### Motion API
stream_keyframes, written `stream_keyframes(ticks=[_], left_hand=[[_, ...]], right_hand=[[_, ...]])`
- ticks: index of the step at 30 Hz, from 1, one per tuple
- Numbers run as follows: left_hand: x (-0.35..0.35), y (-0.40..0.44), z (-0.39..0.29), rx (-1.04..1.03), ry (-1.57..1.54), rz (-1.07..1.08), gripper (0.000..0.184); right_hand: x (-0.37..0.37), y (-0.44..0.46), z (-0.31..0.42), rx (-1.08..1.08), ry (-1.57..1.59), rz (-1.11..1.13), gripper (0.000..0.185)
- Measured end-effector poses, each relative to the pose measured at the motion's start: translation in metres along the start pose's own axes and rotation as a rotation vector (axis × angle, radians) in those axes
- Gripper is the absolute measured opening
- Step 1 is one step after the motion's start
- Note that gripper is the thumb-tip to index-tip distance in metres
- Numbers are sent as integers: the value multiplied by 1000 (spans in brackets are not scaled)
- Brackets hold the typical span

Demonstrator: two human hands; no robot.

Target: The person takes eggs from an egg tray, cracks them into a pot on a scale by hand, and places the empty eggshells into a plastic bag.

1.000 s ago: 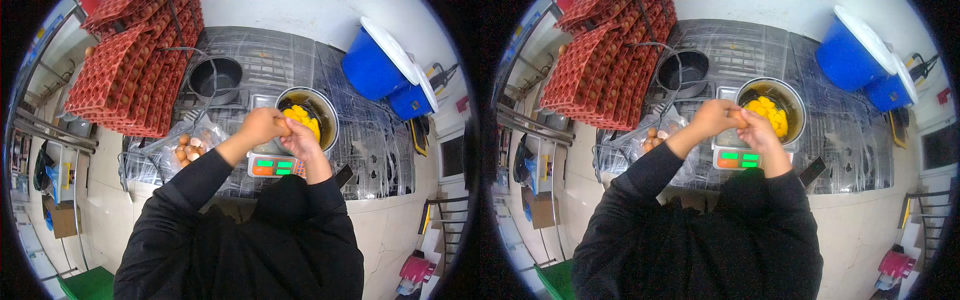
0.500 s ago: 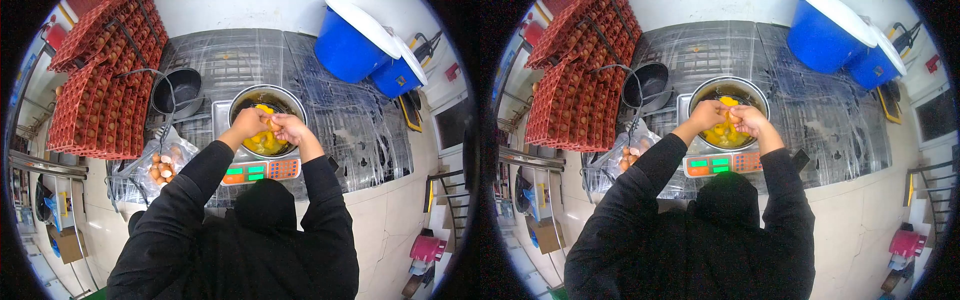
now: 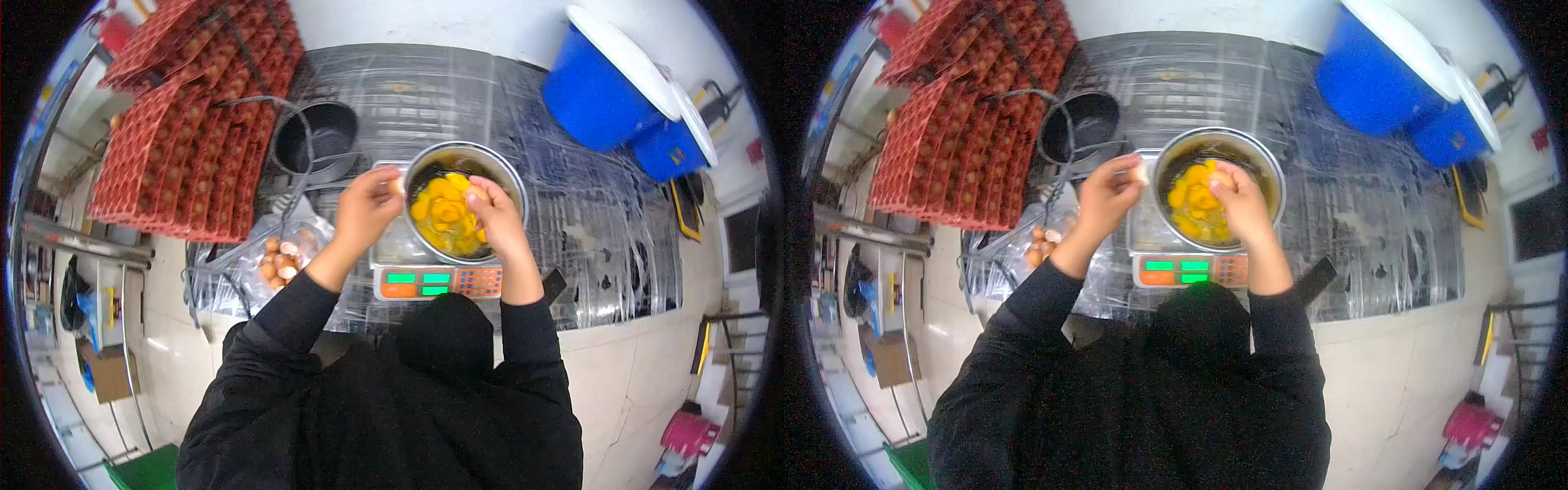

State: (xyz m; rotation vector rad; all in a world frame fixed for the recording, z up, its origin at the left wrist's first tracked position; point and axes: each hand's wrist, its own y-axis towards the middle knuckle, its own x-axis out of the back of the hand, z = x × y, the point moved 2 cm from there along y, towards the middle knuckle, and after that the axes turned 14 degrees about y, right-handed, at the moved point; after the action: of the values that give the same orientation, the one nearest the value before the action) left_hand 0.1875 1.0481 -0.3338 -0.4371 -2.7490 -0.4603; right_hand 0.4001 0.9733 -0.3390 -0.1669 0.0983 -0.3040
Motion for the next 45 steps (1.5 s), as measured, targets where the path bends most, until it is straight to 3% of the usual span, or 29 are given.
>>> stream_keyframes(ticks=[1, 3, 4, 7, 10, 12, 15, 17, 19, 21, 23, 27, 32, 35, 37, 40, 43, 44, 45], left_hand=[[28, -12, 9, 48, -80, -94, 34], [93, -38, 22, 307, 118, -66, 37], [121, -51, 32, 295, 267, -161, 40], [183, -82, 82, 519, 503, -23, 45], [223, -97, 105, 502, 557, 31, 50], [250, -103, 87, 532, 465, -28, 47], [313, -96, 23, 282, 281, -273, 41], [363, -75, -23, 90, 211, -469, 37], [423, -35, -47, 15, 443, -589, 38], [483, 23, -50, -4, 690, -683, 42], [535, 80, -28, 159, 808, -681, 47], [615, 170, 82, 405, 1016, -577, 58], [618, 206, 114, 543, 1016, -384, 54], [607, 207, 93, 731, 953, -531, 43], [613, 215, 101, 674, 978, -584, 42], [589, 194, 30, 566, 982, -645, 42], [532, 163, -35, 107, 940, -597, 42], [498, 138, -49, -143, 629, -534, 39], [460, 104, -70, -344, 572, -429, 37]], right_hand=[[-22, -13, 12, -127, 114, 61, 39], [-73, -27, 17, -104, 78, 283, 40], [-100, -32, 16, -92, 60, 393, 41], [-182, -36, -5, -69, -86, 665, 42], [-256, -26, -27, -8, -430, 739, 43], [-284, -22, -54, 148, -371, 709, 39], [-313, -9, -117, 394, -260, 656, 43], [-314, -22, -111, 218, -310, 680, 41], [-314, -45, -83, 35, -328, 636, 41], [-301, -44, -113, 4, -427, 575, 41], [-296, -61, -81, -151, -319, 489, 42], [-269, -78, -73, -164, -227, 294, 39], [-234, -122, -27, -163, -258, -31, 36], [-226, -147, -17, -265, -275, -216, 38], [-219, -155, -31, -239, -257, -253, 38], [-243, -147, -10, -172, -291, -225, 40], [-286, -124, 19, 8, -204, -175, 49], [-311, -118, 38, 112, -117, -141, 55], [-327, -108, 39, 249, -66, -126, 60]])
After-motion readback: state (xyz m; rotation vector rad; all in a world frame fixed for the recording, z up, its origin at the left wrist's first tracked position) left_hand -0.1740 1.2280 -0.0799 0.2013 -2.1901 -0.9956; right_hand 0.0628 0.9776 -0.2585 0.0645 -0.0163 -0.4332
